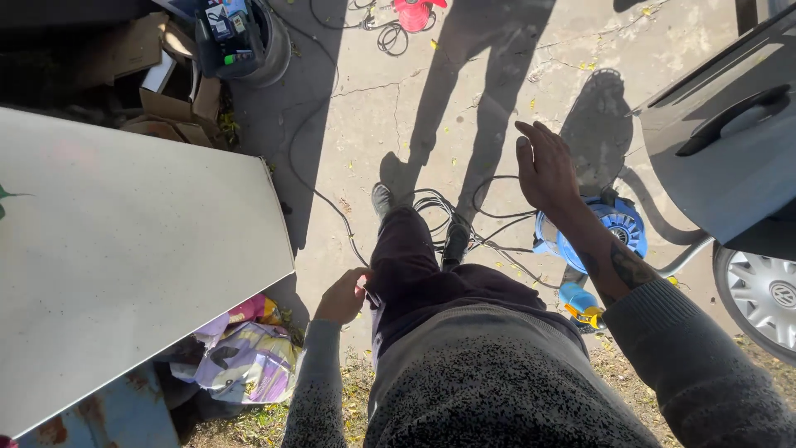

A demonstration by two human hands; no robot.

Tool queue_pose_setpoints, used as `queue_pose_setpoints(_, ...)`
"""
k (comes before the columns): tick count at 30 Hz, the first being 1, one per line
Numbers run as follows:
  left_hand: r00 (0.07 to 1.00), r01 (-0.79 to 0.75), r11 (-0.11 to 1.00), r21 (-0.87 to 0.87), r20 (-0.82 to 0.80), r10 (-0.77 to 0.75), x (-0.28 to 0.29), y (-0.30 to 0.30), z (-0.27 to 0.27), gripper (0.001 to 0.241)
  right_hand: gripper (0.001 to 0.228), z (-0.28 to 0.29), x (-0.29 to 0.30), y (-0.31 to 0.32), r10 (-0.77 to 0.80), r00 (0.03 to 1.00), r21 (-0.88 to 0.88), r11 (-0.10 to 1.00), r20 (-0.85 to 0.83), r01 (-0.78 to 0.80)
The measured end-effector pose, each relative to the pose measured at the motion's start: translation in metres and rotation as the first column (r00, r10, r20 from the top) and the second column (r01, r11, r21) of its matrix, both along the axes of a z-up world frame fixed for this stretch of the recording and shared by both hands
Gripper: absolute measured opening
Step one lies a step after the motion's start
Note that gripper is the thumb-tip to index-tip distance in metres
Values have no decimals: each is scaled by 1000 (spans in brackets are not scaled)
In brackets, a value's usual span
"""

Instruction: The person sets up a blue shop vacuum and attaches a hose with a brush nozzle. They then vacuum the interior of a car, focusing on the floor mats, the crevices between the seats and the door panels, and the fabric headliner.

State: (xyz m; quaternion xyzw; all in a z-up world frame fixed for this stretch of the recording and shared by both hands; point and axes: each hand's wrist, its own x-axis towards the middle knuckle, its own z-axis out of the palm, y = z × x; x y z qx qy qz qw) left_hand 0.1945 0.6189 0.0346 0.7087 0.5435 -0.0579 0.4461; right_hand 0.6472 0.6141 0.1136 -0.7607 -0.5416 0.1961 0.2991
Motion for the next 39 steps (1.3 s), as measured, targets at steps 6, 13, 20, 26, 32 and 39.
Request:
queue_pose_setpoints(6, 982, 130, 957, 261, 96, -160, 125, 159, 42, 40, 40, -19, 42, 60, -166, 983, 12, 986, 84, 166)
queue_pose_setpoints(13, 771, 381, 817, 434, 338, -539, 329, 313, 89, 33, 42, -6, 96, 146, -394, 918, 99, 916, 39, 389)
queue_pose_setpoints(20, 524, 511, 647, 566, 392, -756, 516, 397, 96, 35, 43, -1, 173, 192, -599, 799, 60, 800, 55, 596)
queue_pose_setpoints(26, 520, 627, 641, 442, 376, -767, 669, 423, 53, 34, 45, -43, 295, 230, -643, 765, -3, 765, 1, 643)
queue_pose_setpoints(32, 529, 680, 623, 386, 330, -782, 819, 447, -53, 36, 51, -125, 439, 265, -664, 748, -55, 747, 3, 663)
queue_pose_setpoints(39, 542, 657, 679, 327, 421, -727, 981, 477, -203, 32, 44, -241, 577, 298, -737, 674, -105, 675, -45, 731)
